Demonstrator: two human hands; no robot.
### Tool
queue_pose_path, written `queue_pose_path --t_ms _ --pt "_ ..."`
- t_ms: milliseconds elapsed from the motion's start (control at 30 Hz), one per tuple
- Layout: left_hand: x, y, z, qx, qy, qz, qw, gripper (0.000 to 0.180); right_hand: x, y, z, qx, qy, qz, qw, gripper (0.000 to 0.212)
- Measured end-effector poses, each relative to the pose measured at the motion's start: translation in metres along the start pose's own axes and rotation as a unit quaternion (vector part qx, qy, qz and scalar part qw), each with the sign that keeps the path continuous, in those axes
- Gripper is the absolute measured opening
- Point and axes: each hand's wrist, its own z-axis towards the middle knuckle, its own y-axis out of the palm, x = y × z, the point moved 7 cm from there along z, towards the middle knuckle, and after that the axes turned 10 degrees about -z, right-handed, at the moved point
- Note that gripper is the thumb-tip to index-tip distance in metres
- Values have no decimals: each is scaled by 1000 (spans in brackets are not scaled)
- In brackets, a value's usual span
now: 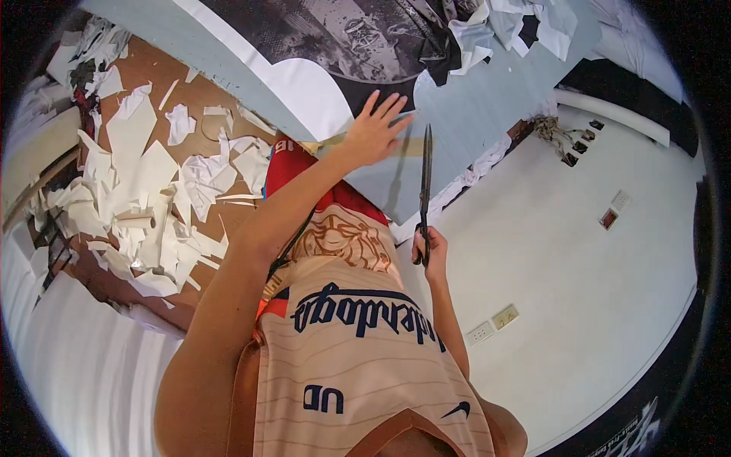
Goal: Cutting out printed designs from a large sheet of transfer film using scissors.
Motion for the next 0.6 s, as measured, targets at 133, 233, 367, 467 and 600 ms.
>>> queue_pose_path --t_ms 133,233,367,467,600 --pt "29 7 -2 -10 120 -72 990 65 -6 -10 0 16 -12 -3 1000 26" --pt "-7 -8 -20 72 57 -162 982 61 -6 -10 5 -13 -14 -2 1000 26" --pt "-40 -66 -79 136 -87 -41 986 59 10 -7 6 -66 7 11 998 19" --pt "-66 -86 -119 190 -210 62 957 65 18 12 20 -117 25 -5 993 18" --pt "-76 -80 -129 191 -203 42 959 75 34 41 49 -170 -19 -43 984 19"
